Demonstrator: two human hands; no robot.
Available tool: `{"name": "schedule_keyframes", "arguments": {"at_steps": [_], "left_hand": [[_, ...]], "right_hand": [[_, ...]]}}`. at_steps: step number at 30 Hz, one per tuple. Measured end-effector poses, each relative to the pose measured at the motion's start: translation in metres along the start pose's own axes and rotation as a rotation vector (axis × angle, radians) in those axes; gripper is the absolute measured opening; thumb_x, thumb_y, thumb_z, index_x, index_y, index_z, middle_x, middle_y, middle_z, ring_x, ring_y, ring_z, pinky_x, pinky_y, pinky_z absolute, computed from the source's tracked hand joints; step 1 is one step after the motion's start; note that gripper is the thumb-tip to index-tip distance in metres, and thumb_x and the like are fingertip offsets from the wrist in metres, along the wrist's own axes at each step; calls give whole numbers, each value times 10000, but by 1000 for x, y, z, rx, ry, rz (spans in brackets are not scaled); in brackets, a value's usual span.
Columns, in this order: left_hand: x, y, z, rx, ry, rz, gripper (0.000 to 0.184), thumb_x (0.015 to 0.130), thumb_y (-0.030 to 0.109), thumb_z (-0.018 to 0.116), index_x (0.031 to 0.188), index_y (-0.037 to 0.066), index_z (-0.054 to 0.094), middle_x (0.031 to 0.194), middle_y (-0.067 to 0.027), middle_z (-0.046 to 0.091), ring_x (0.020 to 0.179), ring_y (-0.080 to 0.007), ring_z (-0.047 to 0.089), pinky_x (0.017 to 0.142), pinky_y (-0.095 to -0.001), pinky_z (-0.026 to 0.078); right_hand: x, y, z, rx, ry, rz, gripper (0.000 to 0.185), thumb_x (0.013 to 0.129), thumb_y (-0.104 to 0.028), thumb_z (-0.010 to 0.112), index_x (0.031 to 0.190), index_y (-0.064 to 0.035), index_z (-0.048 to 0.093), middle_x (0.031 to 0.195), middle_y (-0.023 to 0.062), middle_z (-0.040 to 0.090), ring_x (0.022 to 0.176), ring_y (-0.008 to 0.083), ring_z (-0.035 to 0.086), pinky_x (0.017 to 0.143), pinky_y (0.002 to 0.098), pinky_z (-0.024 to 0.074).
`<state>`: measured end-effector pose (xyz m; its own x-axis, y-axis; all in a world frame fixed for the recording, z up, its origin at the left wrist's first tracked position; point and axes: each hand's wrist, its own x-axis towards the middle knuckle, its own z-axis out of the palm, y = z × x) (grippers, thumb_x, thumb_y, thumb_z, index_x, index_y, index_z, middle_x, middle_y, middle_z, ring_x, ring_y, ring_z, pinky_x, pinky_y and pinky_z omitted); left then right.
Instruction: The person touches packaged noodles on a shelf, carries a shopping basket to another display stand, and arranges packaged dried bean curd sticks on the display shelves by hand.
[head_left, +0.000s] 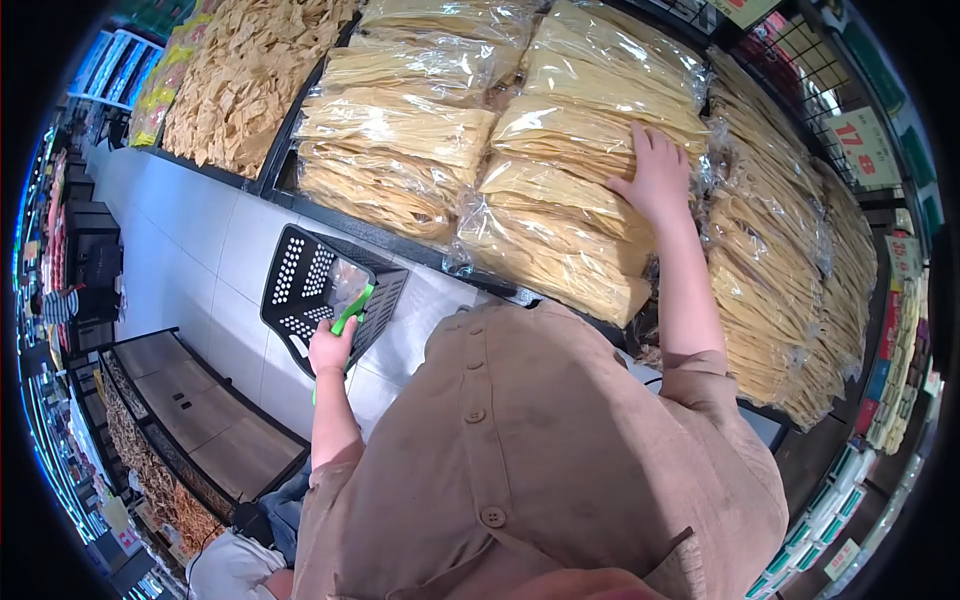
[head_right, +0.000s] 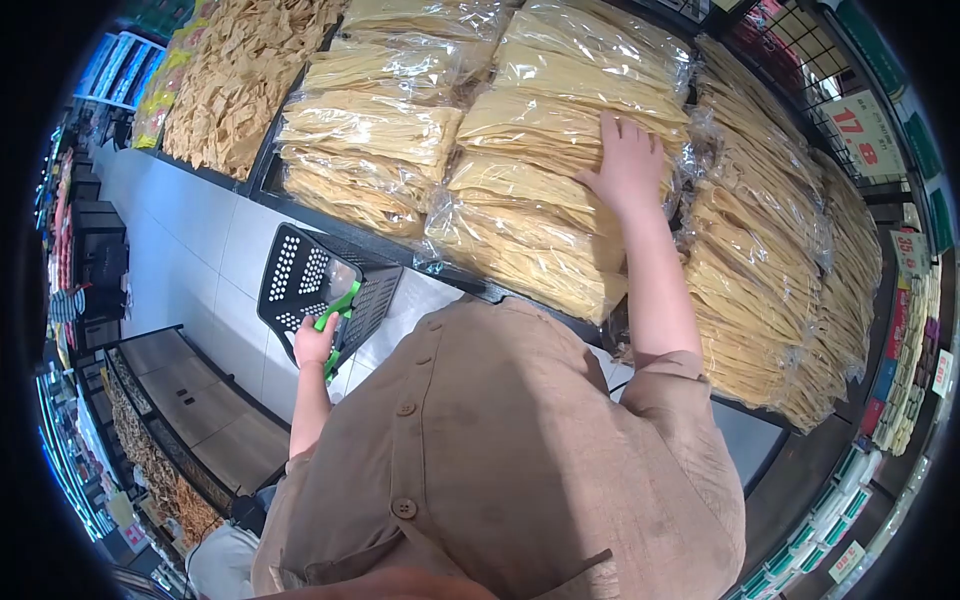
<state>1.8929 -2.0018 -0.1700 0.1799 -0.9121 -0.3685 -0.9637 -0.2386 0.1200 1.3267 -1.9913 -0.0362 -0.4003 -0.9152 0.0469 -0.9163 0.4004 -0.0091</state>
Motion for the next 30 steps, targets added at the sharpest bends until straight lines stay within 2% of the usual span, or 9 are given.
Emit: {"name": "schedule_keyframes", "arguments": {"at_steps": [1, 7, 10, 15, 18, 19, 20, 26, 30], "left_hand": [[1, -1, 0, 3, -4, -3, 616, 786, 655, 638, 909, 52, 660, 854, -210, 694, 862, -385, 674, 756, -472, 519], [1, 0, 1, 10, -2, -17, 609, 766, 651, 663, 931, 64, 669, 882, -210, 701, 885, -385, 678, 784, -469, 527], [2, -1, 2, -3, -11, -22, 612, 757, 652, 672, 964, 76, 675, 895, -209, 706, 897, -382, 682, 792, -465, 530], [0, -1, 2, -139, -6, -36, 633, 776, 576, 705, 1131, 57, 633, 999, -216, 688, 985, -383, 649, 868, -454, 497], [7, -3, 20, -203, 504, 361, 647, 790, 424, 753, 1241, 5, 552, 1132, -216, 614, 1098, -380, 563, 968, -455, 426], [1, 20, 11, -285, 505, 395, 623, 786, 275, 779, 1255, -35, 510, 1197, -206, 543, 1152, -381, 487, 1021, -465, 367], [-2, 45, 3, -289, 565, 489, 587, 788, 233, 775, 1254, -14, 517, 1209, -206, 548, 1153, -381, 496, 1011, -463, 380], [-31, 237, -70, -460, 197, 1190, 624, 701, 122, 811, 1256, 34, 538, 1301, -198, 548, 1195, -385, 515, 1015, -440, 414], [-25, 333, -60, -396, 83, 1555, 707, 712, 258, 813, 1300, 11, 509, 1310, -204, 544, 1220, -381, 508, 1035, -450, 410]], "right_hand": [[3, 3, -4, -16, 14, -19, 813, 634, -344, 863, 1309, -82, 492, 1275, 146, 537, 1227, 317, 489, 1067, 504, 368], [14, 3, -13, 36, -80, -154, 636, 634, -271, 837, 1123, -24, 514, 1132, 163, 575, 1108, 333, 556, 928, 403, 487], [12, 2, -29, 58, -142, -156, 613, 623, -245, 823, 1104, -23, 514, 1052, 182, 604, 1001, 340, 604, 883, 422, 507], [7, 26, -59, 177, 21, -72, 677, 612, -249, 793, 1177, -11, 504, 1049, 199, 632, 967, 334, 638, 869, 425, 520], [7, 50, -79, 433, 40, 68, 733, 611, -277, 794, 1219, -1, 492, 1075, 188, 645, 980, 273, 650, 859, 373, 521], [6, 59, -81, 538, 69, 73, 735, 611, -282, 800, 1216, 0, 492, 1068, 183, 645, 975, 262, 649, 855, 361, 519], [5, 66, -84, 642, 96, 78, 738, 610, -286, 805, 1213, 2, 492, 1060, 178, 646, 970, 250, 647, 851, 349, 517], [0, 69, -93, 1085, 80, 71, 718, 661, -228, 827, 1247, 3, 483, 1104, 117, 633, 983, 193, 635, 866, 326, 509], [-7, 55, -97, 1189, 122, 25, 731, 666, -216, 839, 1265, -2, 478, 1118, 107, 629, 1003, 177, 625, 887, 307, 495]]}}
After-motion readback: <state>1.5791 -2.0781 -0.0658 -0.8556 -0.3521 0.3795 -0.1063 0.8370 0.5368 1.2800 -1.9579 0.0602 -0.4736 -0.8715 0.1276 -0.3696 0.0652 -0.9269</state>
